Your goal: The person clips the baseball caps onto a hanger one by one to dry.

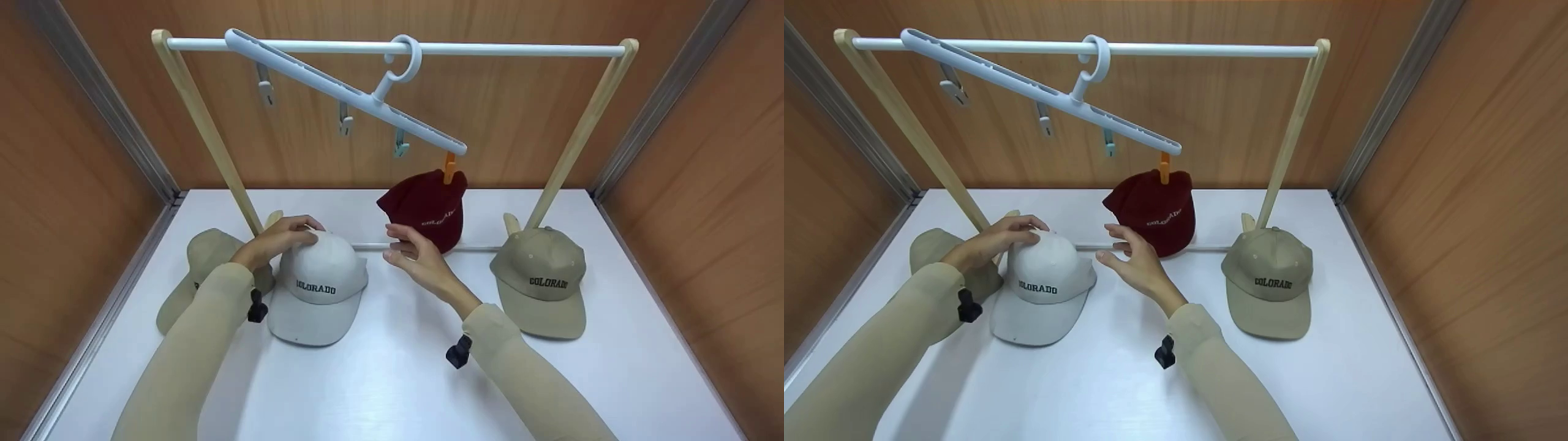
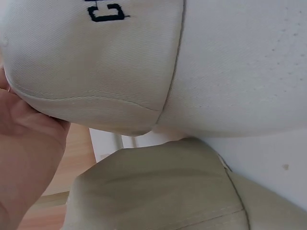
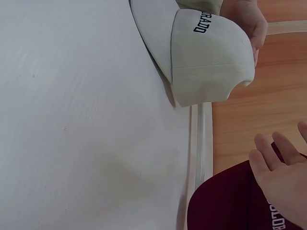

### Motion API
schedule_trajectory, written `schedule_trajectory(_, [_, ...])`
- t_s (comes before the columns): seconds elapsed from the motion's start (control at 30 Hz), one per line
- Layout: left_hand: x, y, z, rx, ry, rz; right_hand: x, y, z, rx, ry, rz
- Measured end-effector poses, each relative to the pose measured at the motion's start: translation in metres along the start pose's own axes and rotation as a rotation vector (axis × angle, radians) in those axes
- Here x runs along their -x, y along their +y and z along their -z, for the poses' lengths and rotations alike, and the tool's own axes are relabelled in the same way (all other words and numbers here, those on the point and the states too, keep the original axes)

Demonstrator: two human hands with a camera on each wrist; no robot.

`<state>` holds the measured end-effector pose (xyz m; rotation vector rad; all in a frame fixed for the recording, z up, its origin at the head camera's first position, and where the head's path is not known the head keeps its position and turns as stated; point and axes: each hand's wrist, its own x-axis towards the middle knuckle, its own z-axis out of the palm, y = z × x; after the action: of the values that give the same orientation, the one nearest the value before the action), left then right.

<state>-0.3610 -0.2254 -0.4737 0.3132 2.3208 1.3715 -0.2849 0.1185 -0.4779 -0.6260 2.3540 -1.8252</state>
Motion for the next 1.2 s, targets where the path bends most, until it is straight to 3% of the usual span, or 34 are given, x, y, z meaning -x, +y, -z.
schedule_trajectory(0.27, [0.001,0.005,-0.001,0.04,0.05,-0.036,-0.001,0.001,0.001,0.003,-0.002,-0.002])
schedule_trajectory(0.73, [0.007,0.01,-0.015,0.106,0.139,-0.119,0.0,-0.001,0.001,-0.007,-0.006,-0.005])
schedule_trajectory(1.2, [0.011,0.022,-0.02,0.119,0.108,-0.25,-0.001,-0.004,0.0,-0.009,0.001,-0.003])
